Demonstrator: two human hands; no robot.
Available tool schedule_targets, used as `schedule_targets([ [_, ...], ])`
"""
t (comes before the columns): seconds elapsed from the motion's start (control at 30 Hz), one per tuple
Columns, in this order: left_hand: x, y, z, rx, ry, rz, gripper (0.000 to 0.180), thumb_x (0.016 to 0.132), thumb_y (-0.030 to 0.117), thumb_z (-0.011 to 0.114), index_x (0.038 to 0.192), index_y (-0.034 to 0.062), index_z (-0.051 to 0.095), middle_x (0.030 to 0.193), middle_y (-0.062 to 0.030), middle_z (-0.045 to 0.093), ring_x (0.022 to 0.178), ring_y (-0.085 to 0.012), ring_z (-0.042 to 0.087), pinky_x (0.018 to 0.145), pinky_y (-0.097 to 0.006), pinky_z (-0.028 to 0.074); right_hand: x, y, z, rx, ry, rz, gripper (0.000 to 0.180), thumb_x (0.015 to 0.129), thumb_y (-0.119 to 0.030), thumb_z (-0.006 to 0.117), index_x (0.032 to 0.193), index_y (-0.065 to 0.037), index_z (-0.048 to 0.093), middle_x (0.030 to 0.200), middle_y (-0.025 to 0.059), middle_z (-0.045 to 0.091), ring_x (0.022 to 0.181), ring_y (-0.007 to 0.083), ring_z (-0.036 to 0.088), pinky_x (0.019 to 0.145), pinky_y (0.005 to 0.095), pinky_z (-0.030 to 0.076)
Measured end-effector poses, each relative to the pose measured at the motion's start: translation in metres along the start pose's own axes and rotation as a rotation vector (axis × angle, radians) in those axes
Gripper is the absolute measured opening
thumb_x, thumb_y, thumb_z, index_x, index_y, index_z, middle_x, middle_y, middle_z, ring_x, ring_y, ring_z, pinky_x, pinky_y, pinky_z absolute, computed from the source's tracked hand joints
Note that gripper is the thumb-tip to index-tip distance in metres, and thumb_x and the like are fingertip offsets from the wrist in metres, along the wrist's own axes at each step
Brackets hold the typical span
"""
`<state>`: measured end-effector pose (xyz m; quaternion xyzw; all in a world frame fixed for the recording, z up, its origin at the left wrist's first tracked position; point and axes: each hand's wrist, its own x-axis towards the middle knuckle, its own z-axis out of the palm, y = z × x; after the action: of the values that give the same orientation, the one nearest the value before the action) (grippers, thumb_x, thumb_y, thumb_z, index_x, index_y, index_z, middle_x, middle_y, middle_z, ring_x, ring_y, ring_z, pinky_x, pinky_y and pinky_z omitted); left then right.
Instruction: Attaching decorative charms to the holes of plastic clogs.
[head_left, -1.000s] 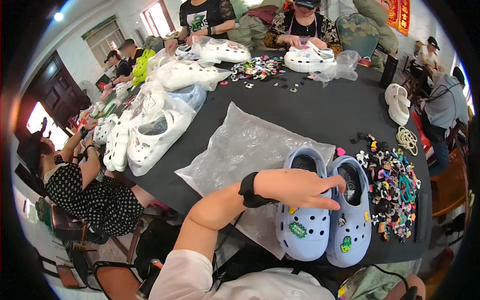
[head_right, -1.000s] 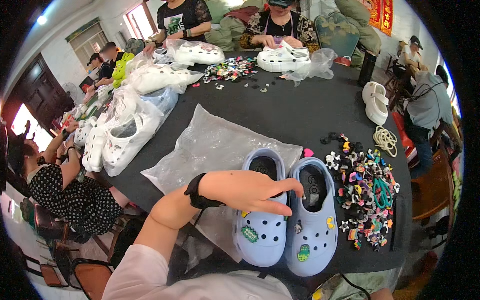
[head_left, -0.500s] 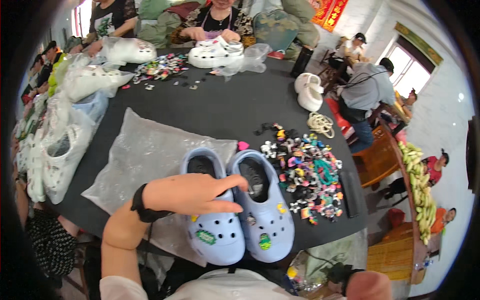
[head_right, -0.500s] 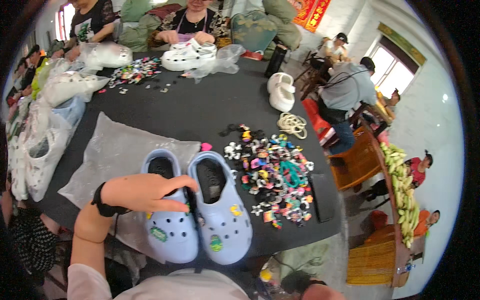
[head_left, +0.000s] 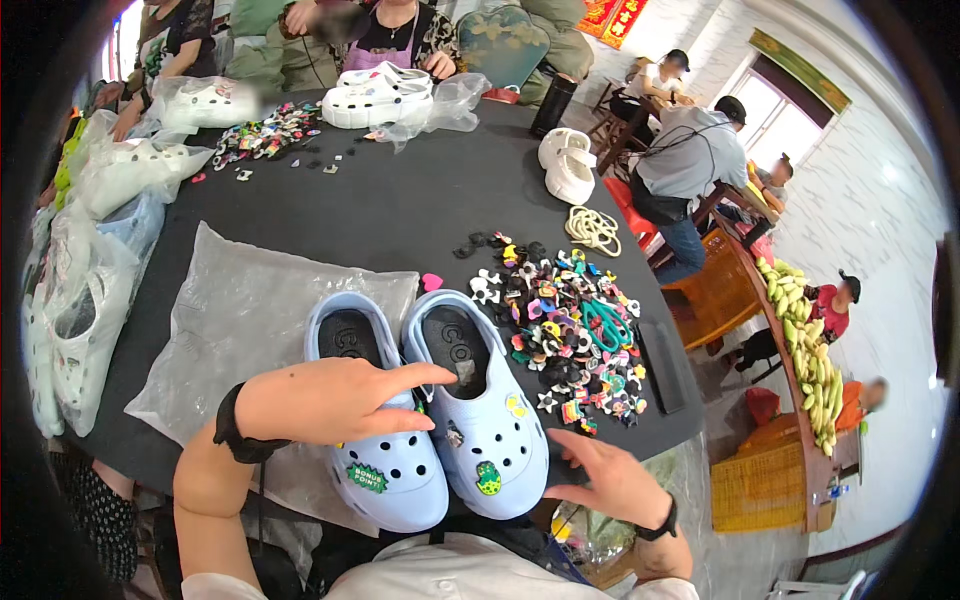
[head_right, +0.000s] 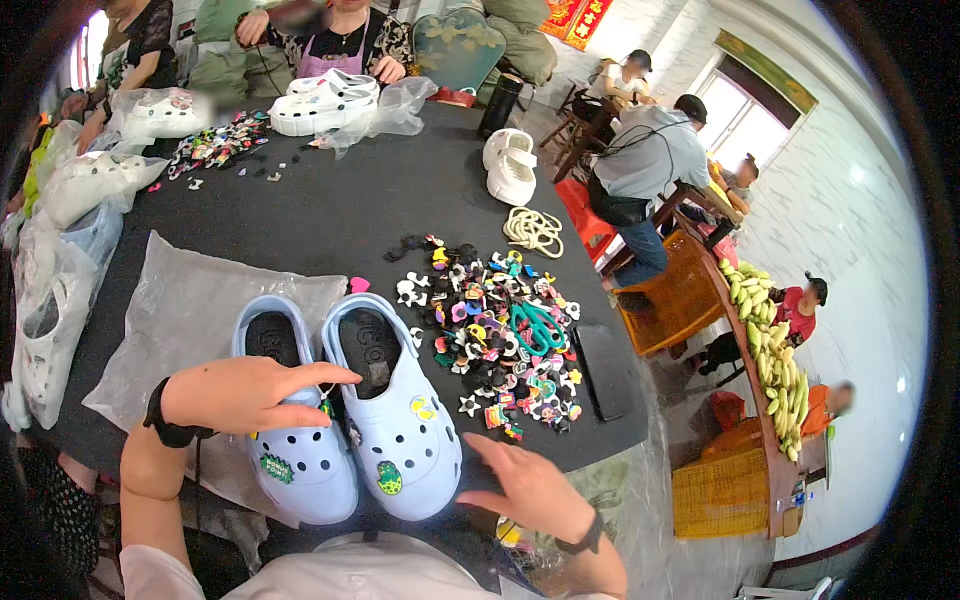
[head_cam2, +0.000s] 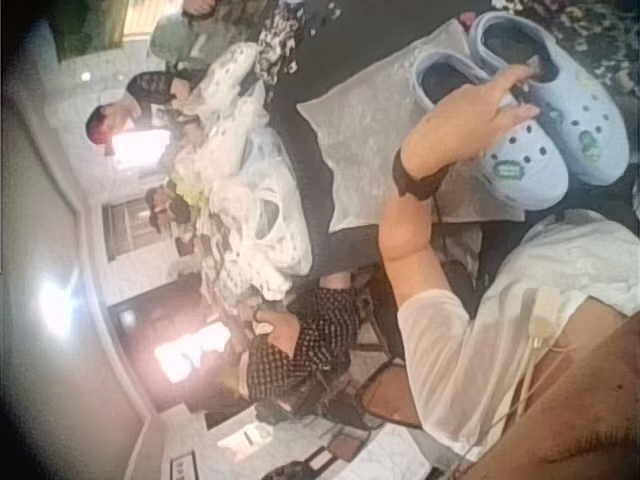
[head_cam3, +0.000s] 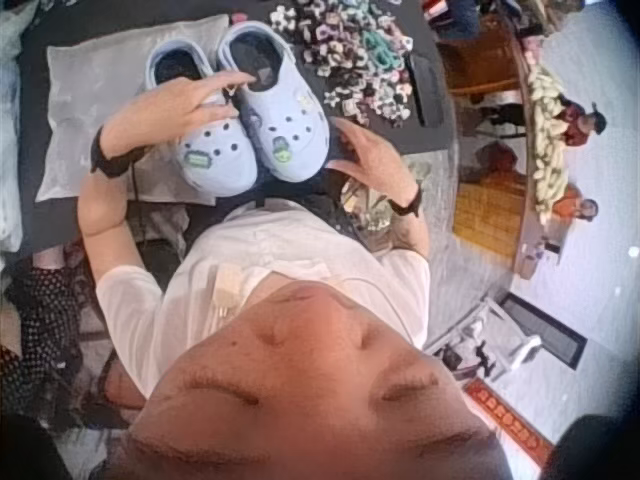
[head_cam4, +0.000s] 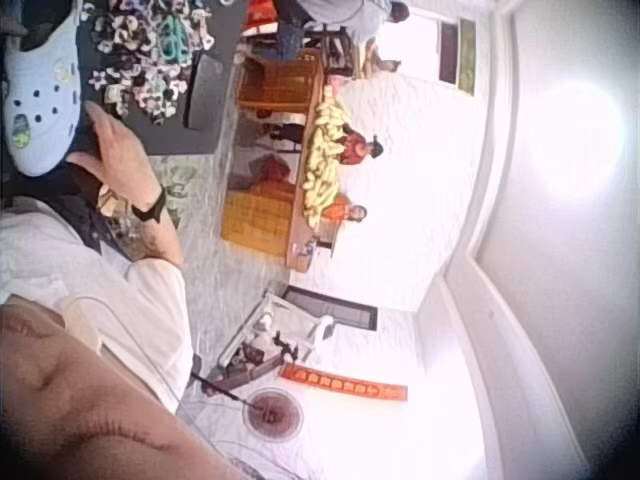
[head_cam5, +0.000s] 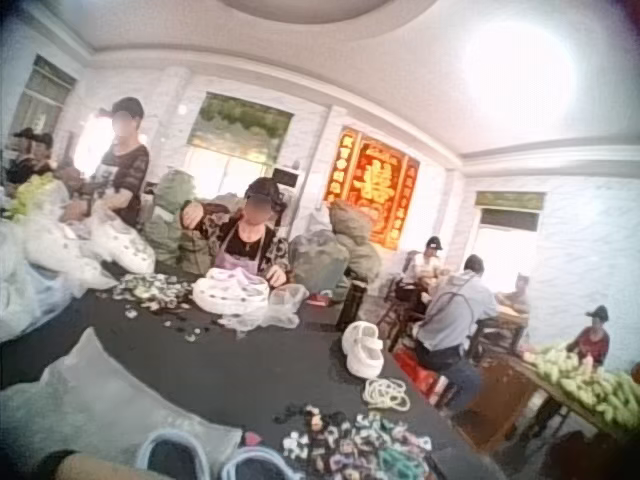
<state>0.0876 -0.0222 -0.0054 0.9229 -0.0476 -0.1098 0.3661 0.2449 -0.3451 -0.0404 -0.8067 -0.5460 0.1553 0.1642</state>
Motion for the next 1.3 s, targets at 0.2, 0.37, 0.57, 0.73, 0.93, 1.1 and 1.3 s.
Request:
schedule_targets([
  [0.2, -0.001, -0.014, 0.002, -0.057, 0.0, 0.117, 0.045, 0.1, 0.034, 0.053, 0.14, 0.016, 0.048, 0.078, -0.0225, 0.066, 0.072, -0.0397, 0.066, 0.063, -0.046, 0.049, -0.001, -0.011, 0.034, 0.421, -0.056, 0.02, 0.074, 0.085, -0.013, 0.074, 0.143, 0.003, 0.032, 0.106, 0.022, 0.066, 0.106, 0.0325, 0.066, 0.087, 0.04, 0.055],
  [0.37, 0.0, -0.004, -0.006, -0.046, -0.078, 0.014, 0.043, 0.1, 0.033, 0.052, 0.14, 0.0166, 0.049, 0.082, -0.0227, 0.067, 0.074, -0.039, 0.066, 0.066, -0.045, 0.05, 0.007, 0.0, 0.008, 0.19, -0.076, -0.132, 0.058, 0.084, -0.014, 0.075, 0.134, -0.001, 0.048, 0.108, 0.0158, 0.065, 0.1, 0.0327, 0.065, 0.086, 0.0388, 0.053],
  [0.57, 0.001, -0.001, -0.006, -0.067, -0.071, 0.028, 0.044, 0.1, 0.032, 0.052, 0.141, 0.0173, 0.046, 0.081, -0.0216, 0.066, 0.073, -0.0395, 0.065, 0.067, -0.045, 0.05, 0.046, 0.023, -0.037, -0.276, 0.049, -0.25, 0.051, 0.077, -0.015, 0.077, 0.125, -0.011, 0.059, 0.135, 0.0154, 0.05, 0.124, 0.0367, 0.049, 0.102, 0.045, 0.043],
  [0.73, 0.001, 0.003, -0.008, -0.092, -0.072, 0.006, 0.045, 0.098, 0.025, 0.055, 0.141, 0.0145, 0.049, 0.094, -0.0183, 0.069, 0.075, -0.0323, 0.068, 0.069, -0.038, 0.051, 0.094, 0.045, -0.057, -0.322, 0.071, -0.286, 0.051, 0.078, -0.016, 0.075, 0.126, -0.011, 0.058, 0.142, 0.0151, 0.046, 0.132, 0.037, 0.043, 0.107, 0.0469, 0.039],
  [0.93, 0.0, 0.008, -0.009, -0.073, -0.076, -0.018, 0.044, 0.098, 0.025, 0.054, 0.141, 0.0146, 0.049, 0.095, -0.0173, 0.069, 0.075, -0.0329, 0.067, 0.069, -0.039, 0.051, 0.14, 0.063, -0.027, -0.451, -0.063, -0.415, 0.05, 0.075, -0.018, 0.071, 0.124, -0.017, 0.061, 0.142, 0.0106, 0.045, 0.137, 0.0381, 0.034, 0.108, 0.0566, 0.034],
  [1.1, 0.001, 0.007, -0.007, -0.052, -0.078, 0.012, 0.045, 0.098, 0.027, 0.054, 0.141, 0.0145, 0.049, 0.095, -0.0173, 0.069, 0.076, -0.0335, 0.067, 0.07, -0.039, 0.051, 0.156, 0.079, -0.037, -0.457, -0.01, -0.389, 0.036, 0.071, -0.024, 0.073, 0.105, -0.013, 0.066, 0.126, 0.007, 0.052, 0.126, 0.0344, 0.041, 0.104, 0.0487, 0.039],
  [1.3, 0.004, -0.01, 0.001, -0.046, -0.013, 0.109, 0.041, 0.101, 0.032, 0.052, 0.137, 0.0141, 0.049, 0.081, -0.0198, 0.066, 0.074, -0.0356, 0.066, 0.067, -0.042, 0.049, 0.162, 0.093, -0.062, -0.283, 0.022, -0.293, 0.03, 0.072, -0.014, 0.07, 0.101, -0.008, 0.065, 0.111, 0.0105, 0.059, 0.112, 0.0337, 0.051, 0.099, 0.0426, 0.042],
])
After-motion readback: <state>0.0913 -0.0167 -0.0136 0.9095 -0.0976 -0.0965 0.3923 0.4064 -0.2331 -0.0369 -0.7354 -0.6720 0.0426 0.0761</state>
